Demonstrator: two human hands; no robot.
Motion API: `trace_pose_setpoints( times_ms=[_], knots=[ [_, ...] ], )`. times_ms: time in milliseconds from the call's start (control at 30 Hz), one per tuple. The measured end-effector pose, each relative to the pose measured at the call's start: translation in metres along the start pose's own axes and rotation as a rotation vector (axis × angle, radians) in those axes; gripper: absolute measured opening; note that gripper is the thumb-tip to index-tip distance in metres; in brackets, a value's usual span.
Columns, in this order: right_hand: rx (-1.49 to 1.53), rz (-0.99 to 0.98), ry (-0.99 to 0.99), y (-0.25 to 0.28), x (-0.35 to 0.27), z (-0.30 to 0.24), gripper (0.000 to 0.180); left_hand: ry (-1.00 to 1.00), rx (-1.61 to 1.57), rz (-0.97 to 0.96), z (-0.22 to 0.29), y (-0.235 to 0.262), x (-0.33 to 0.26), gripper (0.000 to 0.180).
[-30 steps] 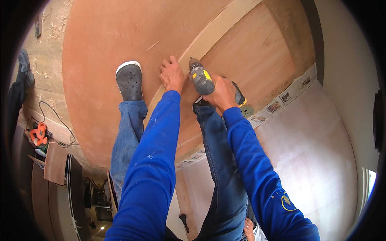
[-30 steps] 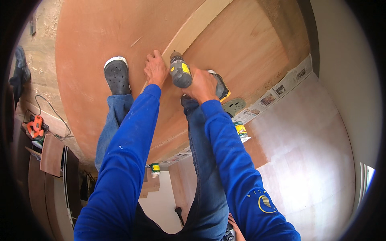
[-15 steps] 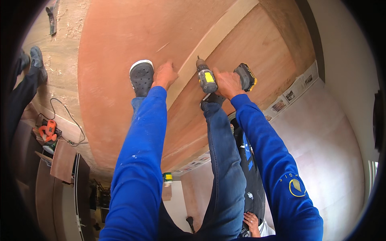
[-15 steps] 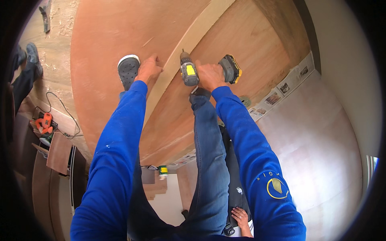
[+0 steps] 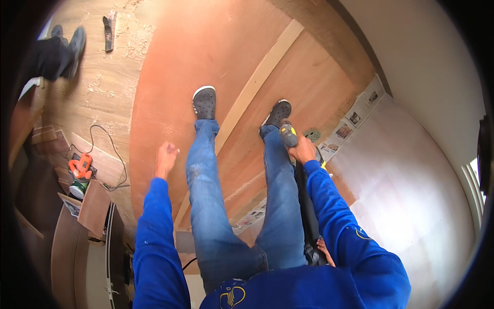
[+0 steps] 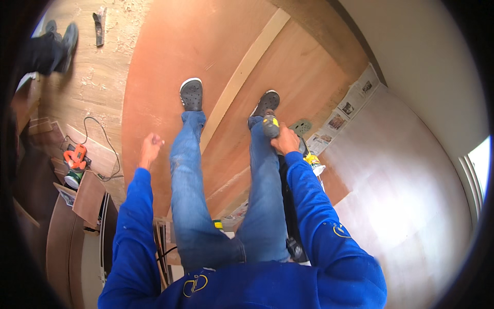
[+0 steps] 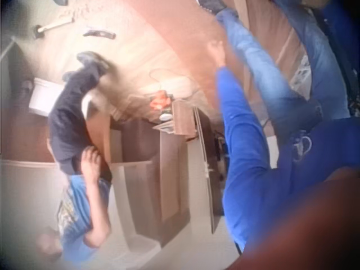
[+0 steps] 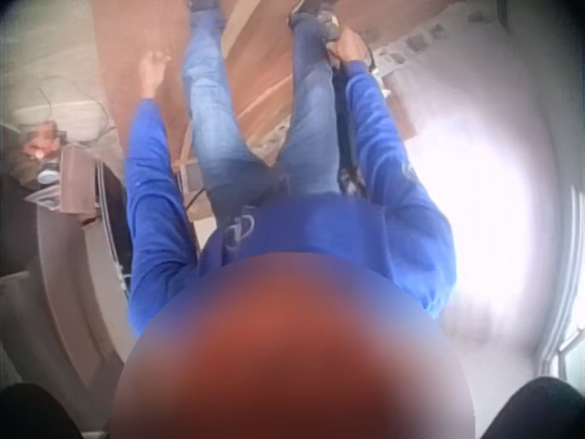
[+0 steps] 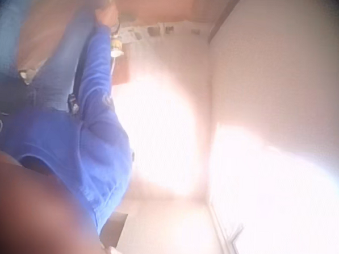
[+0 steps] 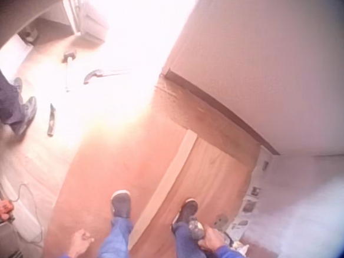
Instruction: The person uses a cordless drill to drive screws into wooden planks laid on the floor, securing them in place. They also handle a long wooden strip, positioning it along the floor edge while other workers are present nearby.
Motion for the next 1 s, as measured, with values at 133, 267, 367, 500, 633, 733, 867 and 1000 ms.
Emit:
trace_pose_setpoints(
  times_ms=[133, 267, 367, 500, 633, 733, 867, 1000],
  knots=[
    [0.044, 0.084, -0.126, 0.018, -0.056, 0.025, 0.045, 0.115, -0.254, -0.019, -0.037, 0.046, -0.085, 0.017],
    [0.150, 0.132, -0.131, 0.023, -0.088, 0.032, 0.044, 0.108, -0.375, 0.016, -0.060, 0.074, -0.116, 0.012],
    [0.148, 0.158, -0.081, 0.027, -0.105, 0.021, 0.045, 0.147, -0.433, 0.039, -0.080, 0.082, -0.138, 0.012],
    [0.227, 0.130, -0.068, 0.049, -0.131, -0.005, 0.043, 0.096, -0.546, -0.006, -0.084, 0.081, -0.185, 0.014],
    [0.261, 0.170, -0.032, 0.084, -0.168, -0.031, 0.041, 0.157, -0.624, 0.069, -0.075, 0.092, -0.246, 0.014],
    [0.275, 0.169, 0.010, 0.100, -0.190, -0.039, 0.040, 0.267, -0.649, 0.111, -0.074, 0.107, -0.294, 0.014],
    [0.274, 0.101, 0.050, 0.113, -0.196, -0.052, 0.039, 0.264, -0.750, 0.207, -0.072, 0.108, -0.352, 0.018],
    [0.191, 0.007, 0.142, 0.138, -0.222, -0.066, 0.047, 0.227, -0.847, 0.230, -0.073, 0.089, -0.405, 0.023]
  ],
)
Point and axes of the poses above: each hand's wrist, its own x-axis towards the middle knuckle, its own y-axis out of the back of the hand, z = x × y, the point moved 7 cm from there along x, towards the middle knuckle, and after that the axes turned 9 degrees about -x, right-handed, at the moved point
